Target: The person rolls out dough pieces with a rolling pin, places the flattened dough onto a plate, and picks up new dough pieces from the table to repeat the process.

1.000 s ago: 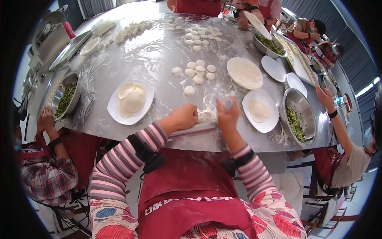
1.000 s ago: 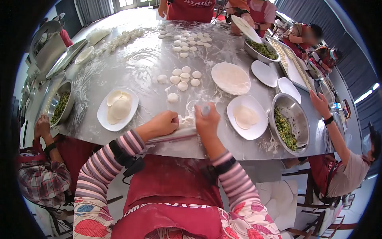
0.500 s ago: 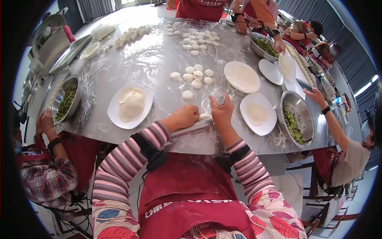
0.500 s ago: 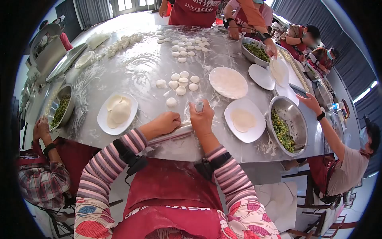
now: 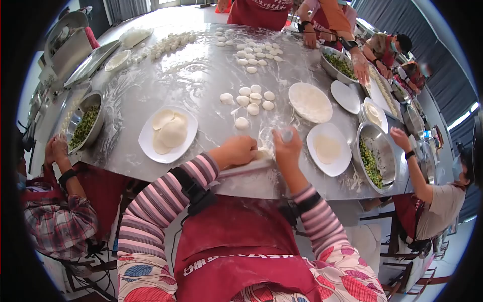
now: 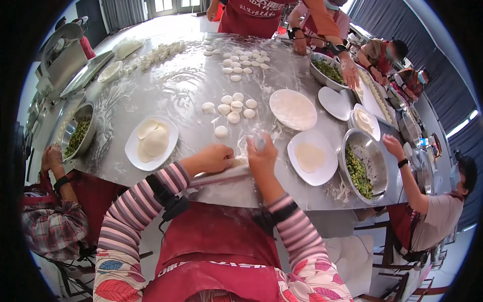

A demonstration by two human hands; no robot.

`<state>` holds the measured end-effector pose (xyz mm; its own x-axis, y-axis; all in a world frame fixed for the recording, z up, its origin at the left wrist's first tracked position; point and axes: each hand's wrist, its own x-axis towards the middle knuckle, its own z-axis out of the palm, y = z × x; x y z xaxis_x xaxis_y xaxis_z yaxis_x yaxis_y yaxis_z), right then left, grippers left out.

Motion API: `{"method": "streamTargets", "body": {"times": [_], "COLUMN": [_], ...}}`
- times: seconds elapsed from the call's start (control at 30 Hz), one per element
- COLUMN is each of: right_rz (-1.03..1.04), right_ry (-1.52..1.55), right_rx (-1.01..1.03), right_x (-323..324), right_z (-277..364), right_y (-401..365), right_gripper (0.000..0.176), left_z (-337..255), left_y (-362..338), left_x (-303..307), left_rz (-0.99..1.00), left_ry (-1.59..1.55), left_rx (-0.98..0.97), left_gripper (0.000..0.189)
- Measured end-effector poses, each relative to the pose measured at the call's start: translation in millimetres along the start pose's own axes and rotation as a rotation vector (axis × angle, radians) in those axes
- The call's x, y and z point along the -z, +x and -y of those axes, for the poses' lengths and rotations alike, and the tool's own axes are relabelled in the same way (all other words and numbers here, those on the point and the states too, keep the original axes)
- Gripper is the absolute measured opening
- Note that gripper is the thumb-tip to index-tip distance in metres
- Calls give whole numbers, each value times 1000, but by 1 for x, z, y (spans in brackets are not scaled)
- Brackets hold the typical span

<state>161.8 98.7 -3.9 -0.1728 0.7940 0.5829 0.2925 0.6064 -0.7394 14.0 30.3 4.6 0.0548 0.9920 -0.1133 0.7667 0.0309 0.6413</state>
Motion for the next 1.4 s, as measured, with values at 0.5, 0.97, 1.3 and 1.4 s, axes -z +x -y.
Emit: {"method": "streamTargets", "body": {"times": [0.5, 0.97, 1.3, 1.4], "right_rz": [-4, 17, -5, 27], "right_ry": [92, 148, -4, 126], "right_rx": [-117, -139, -7, -231], "right_x": [31, 41, 10, 40], "right_z": [-2, -2, -1, 9], "right_y": [-40, -51, -9, -49], "right_gripper": [18, 22, 21, 21], "left_z": [10, 20, 10, 17], "left_y": [-5, -2, 8, -3], "left_x": [-12, -13, -11, -7], "left_rz": [-20, -79, -43, 3], "left_ry": [-59, -128, -55, -151], "left_rx": [47, 44, -13, 30], "left_gripper": [17, 12, 15, 14]}}
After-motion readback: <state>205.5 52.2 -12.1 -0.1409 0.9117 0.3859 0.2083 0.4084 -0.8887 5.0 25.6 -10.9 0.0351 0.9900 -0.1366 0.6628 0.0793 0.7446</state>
